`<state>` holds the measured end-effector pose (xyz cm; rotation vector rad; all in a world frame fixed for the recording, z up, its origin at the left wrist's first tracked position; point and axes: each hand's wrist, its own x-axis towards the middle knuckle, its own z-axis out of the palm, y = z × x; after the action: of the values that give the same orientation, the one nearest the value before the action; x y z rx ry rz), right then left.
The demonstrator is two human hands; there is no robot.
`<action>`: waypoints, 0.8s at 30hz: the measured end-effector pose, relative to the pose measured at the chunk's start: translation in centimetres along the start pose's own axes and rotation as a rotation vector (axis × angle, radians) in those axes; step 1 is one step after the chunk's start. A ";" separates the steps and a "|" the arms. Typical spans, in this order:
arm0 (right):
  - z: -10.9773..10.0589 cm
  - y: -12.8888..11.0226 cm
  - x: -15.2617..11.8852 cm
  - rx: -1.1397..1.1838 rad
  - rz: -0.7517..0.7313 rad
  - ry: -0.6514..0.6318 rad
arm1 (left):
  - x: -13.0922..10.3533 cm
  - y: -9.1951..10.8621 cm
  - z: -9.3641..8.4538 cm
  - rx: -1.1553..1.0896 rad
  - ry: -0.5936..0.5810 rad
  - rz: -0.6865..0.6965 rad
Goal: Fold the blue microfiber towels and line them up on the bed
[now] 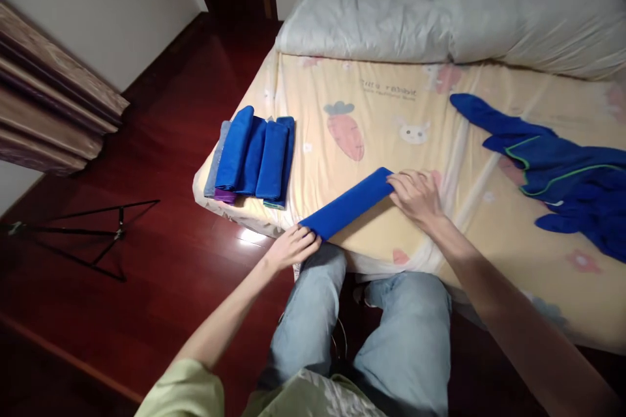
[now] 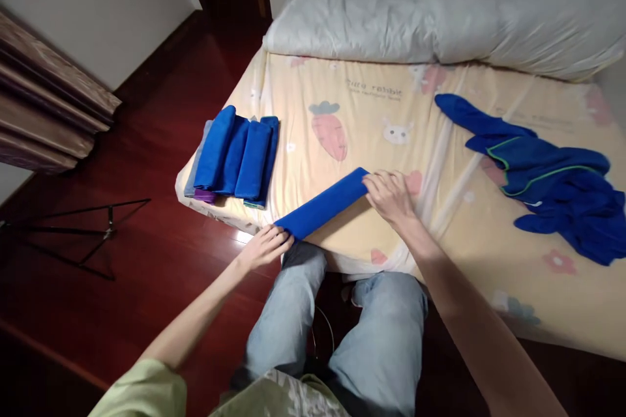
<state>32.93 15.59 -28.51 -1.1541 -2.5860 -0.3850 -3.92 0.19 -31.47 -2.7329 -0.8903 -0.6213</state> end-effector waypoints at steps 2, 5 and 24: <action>1.4 -1.6 5.9 0.040 -0.091 0.019 | -2.4 0.4 -1.1 0.024 0.058 -0.075; 3.9 -4.5 15.5 0.126 -0.173 0.043 | -4.7 -0.9 -2.3 0.105 0.106 -0.212; 10.8 -13.2 27.3 0.402 -0.004 -0.059 | -4.0 -7.3 -2.2 0.069 0.079 -0.736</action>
<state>3.87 29.44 -30.34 -1.0259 -2.5524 0.1680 -11.95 3.26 -30.90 -2.2443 -1.8650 -0.7790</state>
